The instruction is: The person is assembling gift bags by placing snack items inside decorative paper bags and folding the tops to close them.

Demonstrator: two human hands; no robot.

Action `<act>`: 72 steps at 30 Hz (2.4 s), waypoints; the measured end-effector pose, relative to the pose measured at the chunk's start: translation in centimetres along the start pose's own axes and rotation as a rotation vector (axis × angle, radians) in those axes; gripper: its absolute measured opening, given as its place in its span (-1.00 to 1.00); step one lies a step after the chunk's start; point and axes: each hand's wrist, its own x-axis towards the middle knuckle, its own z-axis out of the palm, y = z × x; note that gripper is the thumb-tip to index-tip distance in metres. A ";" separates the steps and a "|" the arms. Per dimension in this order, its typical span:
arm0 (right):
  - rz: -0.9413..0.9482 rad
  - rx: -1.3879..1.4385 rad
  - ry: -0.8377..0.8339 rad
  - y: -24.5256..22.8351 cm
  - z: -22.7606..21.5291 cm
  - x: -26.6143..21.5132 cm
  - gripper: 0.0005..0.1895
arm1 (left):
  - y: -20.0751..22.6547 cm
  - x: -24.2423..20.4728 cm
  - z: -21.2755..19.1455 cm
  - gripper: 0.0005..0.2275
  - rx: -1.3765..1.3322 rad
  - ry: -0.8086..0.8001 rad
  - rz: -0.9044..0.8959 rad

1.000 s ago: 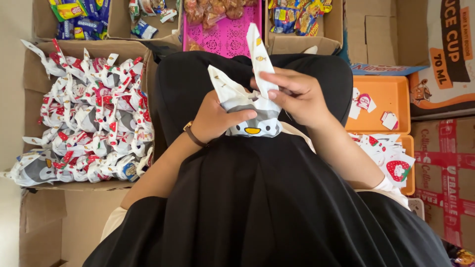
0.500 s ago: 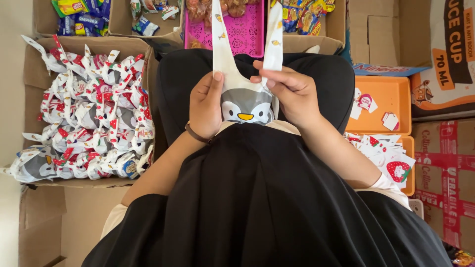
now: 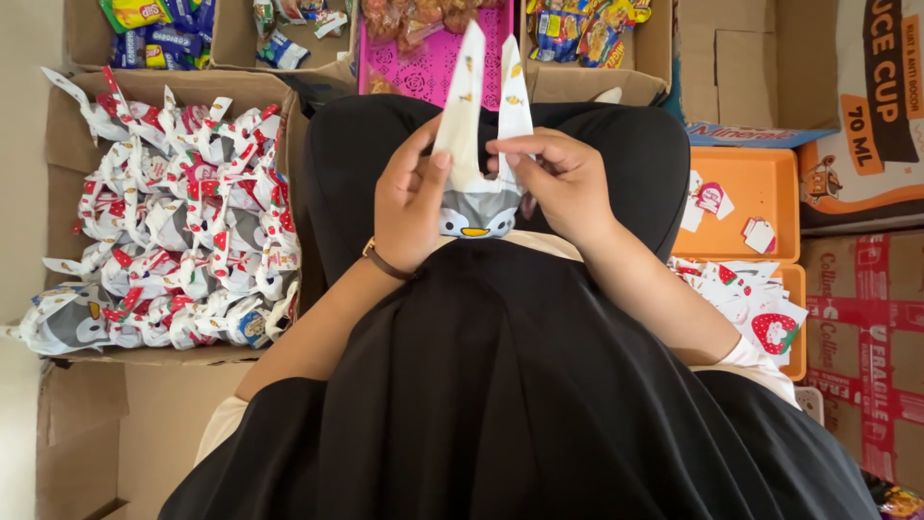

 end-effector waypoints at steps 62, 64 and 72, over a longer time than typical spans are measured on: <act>-0.617 -0.609 -0.684 -5.6 -0.8 0.2 -0.72 | -1.8 2.3 -3.4 -0.73 -0.464 0.082 -0.261; -0.565 -0.529 -0.680 -5.1 -1.0 -0.1 -0.69 | -0.6 2.0 -2.9 -0.72 -0.418 0.087 -0.234; -0.285 -0.248 -0.476 -2.8 -0.2 -1.2 -0.88 | 1.4 1.0 -1.1 -0.78 0.385 -0.224 0.445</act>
